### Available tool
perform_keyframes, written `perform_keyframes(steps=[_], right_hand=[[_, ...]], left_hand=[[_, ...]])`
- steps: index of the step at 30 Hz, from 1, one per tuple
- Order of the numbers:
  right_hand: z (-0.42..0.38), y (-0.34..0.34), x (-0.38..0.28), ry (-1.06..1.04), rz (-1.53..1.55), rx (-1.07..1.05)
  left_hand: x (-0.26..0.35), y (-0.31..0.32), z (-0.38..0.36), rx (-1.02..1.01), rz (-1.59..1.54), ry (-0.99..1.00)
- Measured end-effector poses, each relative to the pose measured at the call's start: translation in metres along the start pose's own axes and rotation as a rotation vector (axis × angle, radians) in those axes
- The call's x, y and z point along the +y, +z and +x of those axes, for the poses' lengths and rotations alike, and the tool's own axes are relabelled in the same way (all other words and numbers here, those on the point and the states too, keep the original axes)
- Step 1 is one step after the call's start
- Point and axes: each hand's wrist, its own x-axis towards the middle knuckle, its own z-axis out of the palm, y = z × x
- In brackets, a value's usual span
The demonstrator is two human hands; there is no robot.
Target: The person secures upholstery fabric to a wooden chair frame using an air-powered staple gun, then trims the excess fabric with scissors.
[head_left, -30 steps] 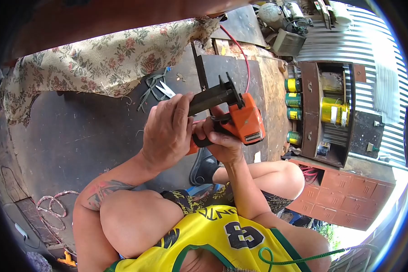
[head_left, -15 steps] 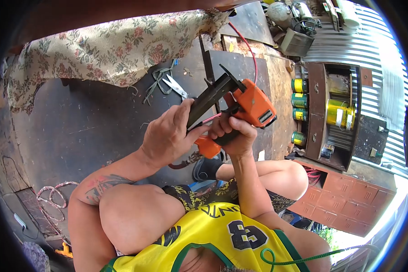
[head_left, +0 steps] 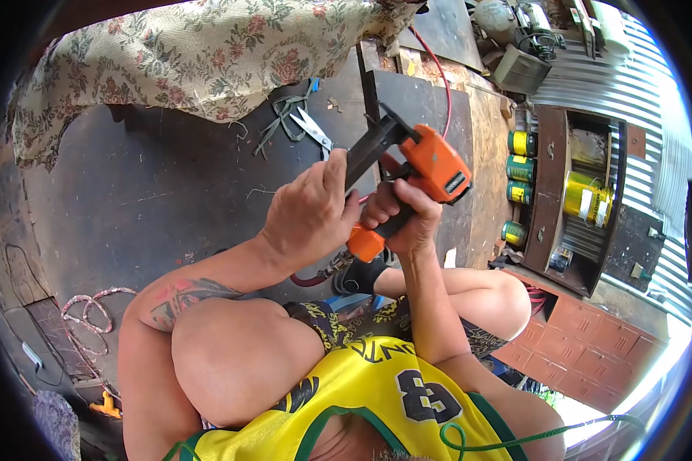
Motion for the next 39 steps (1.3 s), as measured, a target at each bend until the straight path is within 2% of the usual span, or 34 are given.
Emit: perform_keyframes(steps=[3, 5, 8, 17, 20, 26, 29, 30, 32, 33, 35, 36, 37, 39], right_hand=[[0.001, 0.016, 0.010, 0.009, -0.126, 0.067], [0.002, 0.018, 0.015, 0.035, -0.110, 0.079], [0.005, 0.014, 0.020, 0.093, -0.028, 0.062], [0.003, 0.019, 0.025, 0.136, -0.099, 0.102], [0.002, 0.024, 0.028, 0.134, -0.169, 0.115], [0.000, 0.019, 0.036, 0.137, -0.138, 0.151], [0.001, 0.021, 0.033, 0.124, -0.232, 0.099], [0.000, 0.028, 0.027, 0.059, -0.266, 0.137], [0.000, 0.032, 0.020, -0.011, -0.306, 0.188], [0.000, 0.040, 0.015, -0.038, -0.327, 0.221], [-0.003, 0.051, 0.002, -0.132, -0.362, 0.180], [-0.006, 0.059, -0.007, -0.151, -0.384, 0.192], [-0.008, 0.071, -0.016, -0.169, -0.406, 0.208], [-0.010, 0.082, -0.024, -0.199, -0.429, 0.181]], left_hand=[[-0.007, 0.005, 0.001, -0.044, -0.089, -0.093], [-0.015, 0.010, -0.002, 0.002, -0.197, -0.094], [-0.019, 0.011, -0.008, -0.058, -0.292, -0.150], [-0.023, 0.012, -0.008, -0.027, -0.236, -0.120], [-0.022, 0.006, -0.005, -0.090, -0.334, -0.166], [-0.024, 0.004, 0.000, -0.121, -0.325, -0.191], [-0.036, 0.016, -0.001, -0.021, -0.312, -0.128], [-0.040, 0.016, 0.001, -0.004, -0.299, -0.122], [-0.046, 0.000, 0.010, -0.132, -0.485, -0.134], [-0.045, -0.012, 0.012, -0.174, -0.711, -0.199], [-0.056, -0.014, 0.007, -0.051, -1.059, -0.404], [-0.063, -0.014, 0.003, 0.099, -1.123, -0.500], [-0.066, -0.027, 0.008, 0.107, -1.111, -0.478], [-0.067, -0.055, 0.013, 0.473, -1.101, -0.268]])
